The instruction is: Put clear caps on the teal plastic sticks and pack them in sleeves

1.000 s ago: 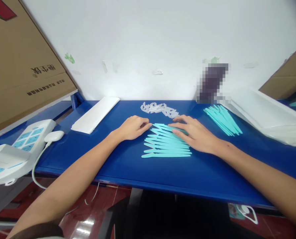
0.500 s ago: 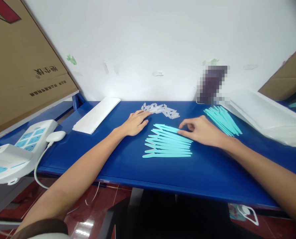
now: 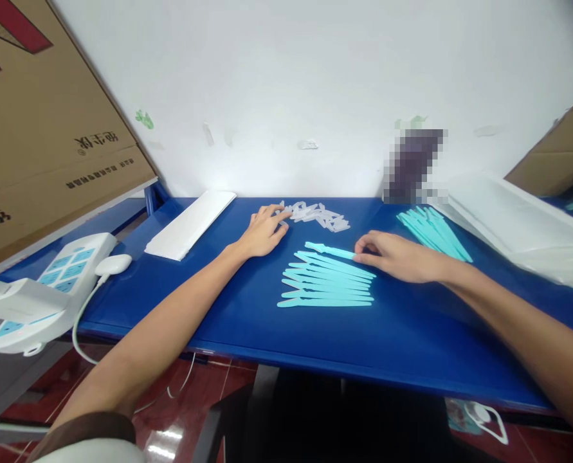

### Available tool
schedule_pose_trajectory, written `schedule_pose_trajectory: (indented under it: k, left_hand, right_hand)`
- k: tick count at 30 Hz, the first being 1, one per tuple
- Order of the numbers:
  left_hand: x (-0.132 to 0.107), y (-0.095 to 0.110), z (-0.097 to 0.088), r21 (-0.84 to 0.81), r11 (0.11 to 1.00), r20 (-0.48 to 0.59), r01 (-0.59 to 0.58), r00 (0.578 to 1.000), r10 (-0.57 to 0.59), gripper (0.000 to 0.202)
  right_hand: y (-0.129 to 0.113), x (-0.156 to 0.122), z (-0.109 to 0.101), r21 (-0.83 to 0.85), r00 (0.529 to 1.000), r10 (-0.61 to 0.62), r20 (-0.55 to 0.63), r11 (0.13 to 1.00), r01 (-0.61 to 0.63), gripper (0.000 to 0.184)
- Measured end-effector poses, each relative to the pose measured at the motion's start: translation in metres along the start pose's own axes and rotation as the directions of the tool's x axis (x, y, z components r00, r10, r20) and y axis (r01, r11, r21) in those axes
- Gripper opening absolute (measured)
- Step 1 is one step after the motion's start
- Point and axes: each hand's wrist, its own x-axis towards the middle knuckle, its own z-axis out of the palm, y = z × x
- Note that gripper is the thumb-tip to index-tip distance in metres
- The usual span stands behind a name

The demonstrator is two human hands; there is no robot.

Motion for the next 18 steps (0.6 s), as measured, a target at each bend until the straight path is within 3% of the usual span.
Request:
schedule_pose_trajectory:
  k: [3, 7, 13, 18]
  left_hand:
    - [0.014, -0.001, 0.003, 0.04, 0.998, -0.054, 0.049, 0.997, -0.047, 0.046]
    - [0.032, 0.0, 0.008, 0.049, 0.994, -0.098, 0.096, 0.991, -0.091, 0.033]
    - [0.044, -0.005, 0.001, -0.042, 0.985, -0.052, 0.169, 0.984, -0.172, 0.021]
    - [0.022, -0.023, -0.012, -0.123, 0.992, -0.04, -0.031, 0.999, 0.026, 0.021]
  right_hand:
    - [0.0, -0.002, 0.001, -0.013, 0.998, -0.049, 0.029, 0.999, 0.049, 0.053]
    - [0.003, -0.006, 0.002, -0.068, 0.992, -0.127, 0.026, 0.989, 0.128, 0.045]
    - [0.018, -0.011, -0.003, -0.164, 0.992, -0.069, 0.102, 0.983, 0.085, 0.04]
    - [0.022, -0.015, -0.007, -0.096, 0.989, -0.079, 0.122, 0.991, 0.091, 0.039]
